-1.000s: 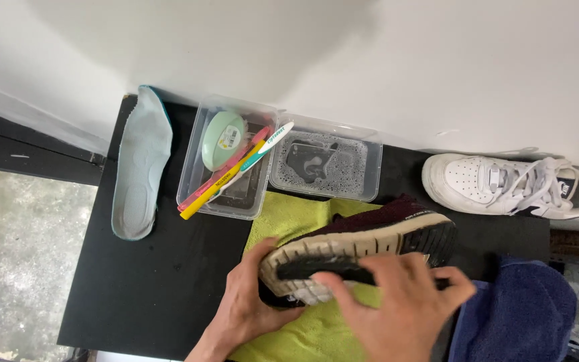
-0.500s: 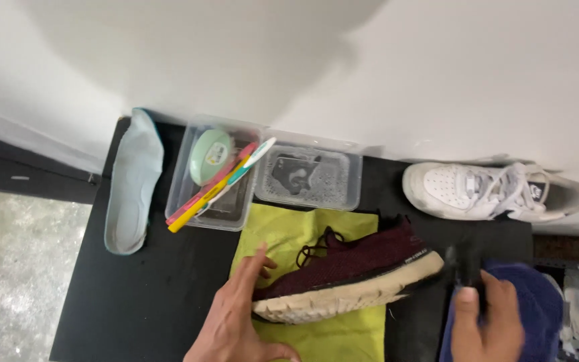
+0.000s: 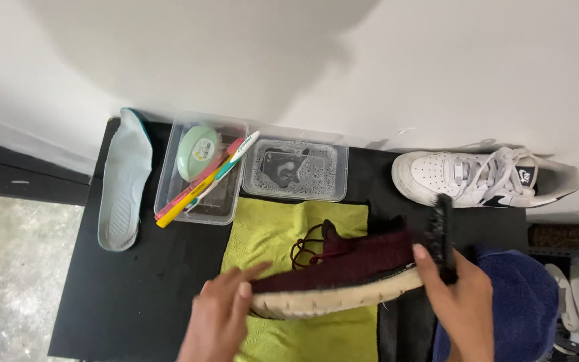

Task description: Scrubbing the sole of a sneaker with a brush and soapy water to remove dirt.

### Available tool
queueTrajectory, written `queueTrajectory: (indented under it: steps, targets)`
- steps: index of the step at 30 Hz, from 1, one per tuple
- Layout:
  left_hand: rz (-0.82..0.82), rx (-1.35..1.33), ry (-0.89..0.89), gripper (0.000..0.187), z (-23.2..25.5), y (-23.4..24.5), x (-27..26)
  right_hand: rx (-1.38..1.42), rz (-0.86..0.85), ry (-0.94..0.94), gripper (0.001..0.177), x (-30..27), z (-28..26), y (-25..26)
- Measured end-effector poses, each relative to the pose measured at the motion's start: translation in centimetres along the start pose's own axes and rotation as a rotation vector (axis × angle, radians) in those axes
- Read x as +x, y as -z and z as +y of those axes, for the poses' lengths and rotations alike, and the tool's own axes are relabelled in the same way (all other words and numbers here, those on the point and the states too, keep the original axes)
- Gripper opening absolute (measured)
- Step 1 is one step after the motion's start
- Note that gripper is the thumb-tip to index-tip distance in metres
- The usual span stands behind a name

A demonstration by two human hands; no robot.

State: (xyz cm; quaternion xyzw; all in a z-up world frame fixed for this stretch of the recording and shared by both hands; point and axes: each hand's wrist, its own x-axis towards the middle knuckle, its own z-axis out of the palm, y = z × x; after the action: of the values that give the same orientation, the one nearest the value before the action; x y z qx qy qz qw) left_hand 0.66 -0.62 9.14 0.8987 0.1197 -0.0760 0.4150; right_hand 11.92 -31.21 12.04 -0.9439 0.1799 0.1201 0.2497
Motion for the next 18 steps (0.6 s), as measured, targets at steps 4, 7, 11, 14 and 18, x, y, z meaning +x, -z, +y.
queueTrajectory:
  steps: [4,7,11,14,18]
  targets:
    - [-0.094,-0.738,0.236,0.082,3.0,4.0,0.7,0.268,-0.126,-0.04,0.048,0.0,3.3,-1.1]
    - [0.03,-0.71,0.091,0.042,4.0,5.4,1.5,0.369,-0.23,-0.203,0.063,-1.1,5.4,-3.8]
    - [-0.151,-1.567,-0.627,0.117,6.2,5.6,1.8,0.818,-0.248,-0.403,0.045,-3.9,8.3,-9.2]
    - [-0.148,-1.229,-0.524,0.107,5.8,2.2,2.7,0.776,-0.26,-0.497,0.039,-6.2,3.4,-7.9]
    - [-0.096,-0.726,-0.363,0.098,4.9,-0.8,3.3,0.754,-0.385,-0.606,0.042,-7.2,1.9,-7.6]
